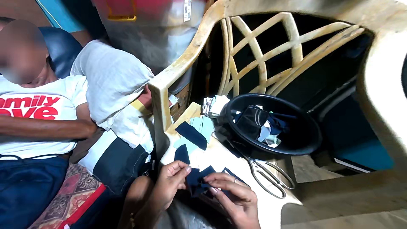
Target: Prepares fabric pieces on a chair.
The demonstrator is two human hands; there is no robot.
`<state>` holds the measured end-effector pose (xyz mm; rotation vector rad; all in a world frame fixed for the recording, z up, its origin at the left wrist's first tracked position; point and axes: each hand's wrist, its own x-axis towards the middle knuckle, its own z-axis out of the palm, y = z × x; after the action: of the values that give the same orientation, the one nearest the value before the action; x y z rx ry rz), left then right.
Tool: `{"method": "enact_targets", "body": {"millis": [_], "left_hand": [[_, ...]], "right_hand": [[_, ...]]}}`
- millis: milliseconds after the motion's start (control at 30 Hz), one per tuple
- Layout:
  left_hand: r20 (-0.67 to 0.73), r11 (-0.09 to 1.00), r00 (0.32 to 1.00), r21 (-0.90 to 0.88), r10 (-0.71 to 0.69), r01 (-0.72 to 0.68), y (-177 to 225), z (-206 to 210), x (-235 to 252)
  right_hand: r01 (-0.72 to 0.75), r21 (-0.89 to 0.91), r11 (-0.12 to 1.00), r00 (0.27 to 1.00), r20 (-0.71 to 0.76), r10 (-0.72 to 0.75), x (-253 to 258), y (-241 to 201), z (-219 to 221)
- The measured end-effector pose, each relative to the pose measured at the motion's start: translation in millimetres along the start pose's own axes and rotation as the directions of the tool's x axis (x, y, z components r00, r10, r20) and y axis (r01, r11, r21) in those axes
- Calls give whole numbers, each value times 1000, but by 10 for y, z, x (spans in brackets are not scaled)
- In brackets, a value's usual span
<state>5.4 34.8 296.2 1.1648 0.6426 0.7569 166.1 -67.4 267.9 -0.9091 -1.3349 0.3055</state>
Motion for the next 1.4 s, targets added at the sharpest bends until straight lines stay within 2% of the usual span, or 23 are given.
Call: {"method": "enact_targets", "body": {"millis": [67,167,300,400,467,533,567,633,667,733,767,800,967,1067,1133,1233,1333,1400], "left_hand": [[-87,991,991,96,102,-94,26,-47,126],[-144,960,971,231,192,-156,110,-96,441],[-157,948,976,303,151,-98,147,-45,866],[-174,931,976,359,129,-59,90,9,1098],[-156,830,972,554,177,-62,50,1,1200],[-74,621,969,778,234,-90,45,-28,1210],[-30,534,959,835,282,-131,25,-25,1170],[67,504,927,824,368,-259,-9,30,993],[121,553,932,776,341,-303,20,93,853],[285,759,954,598,97,-256,148,205,592],[360,838,933,514,-17,-183,181,233,518],[393,874,917,468,-69,-134,183,248,471],[269,908,962,389,49,-155,35,156,399],[254,915,965,369,70,-163,9,-11,373],[229,903,970,395,82,-170,38,-131,390],[178,836,982,527,66,-152,139,-291,448],[167,674,982,715,91,-185,142,-388,530],[193,523,960,808,204,-273,45,-433,589]], "right_hand": [[-95,90,991,995,-32,99,9,-78,-35],[-242,37,970,962,-124,245,23,-205,-125],[-349,-118,930,929,-171,327,44,-228,-293],[-423,-123,898,895,-209,394,57,-239,-325],[-433,-88,897,884,-235,404,54,-201,-321],[-440,-67,896,877,-246,412,47,-185,-320],[-448,-75,891,876,-236,421,48,-187,-317],[-448,-104,888,886,-184,425,58,-170,-298],[-438,-112,892,894,-153,420,66,-149,-281],[-421,-121,899,906,-107,410,92,-104,-222],[-418,-123,900,908,-94,409,103,-80,-189],[-418,-127,900,908,-84,410,114,-57,-165],[-497,-106,861,865,15,501,111,-40,-213],[-515,-122,848,851,46,523,72,-62,-240],[-510,-157,846,850,58,523,47,-62,-218],[-477,-207,854,850,137,509,26,-61,-104],[-401,-279,873,860,214,464,21,-51,-27],[-345,-367,864,870,221,441,32,-66,-47]]}}
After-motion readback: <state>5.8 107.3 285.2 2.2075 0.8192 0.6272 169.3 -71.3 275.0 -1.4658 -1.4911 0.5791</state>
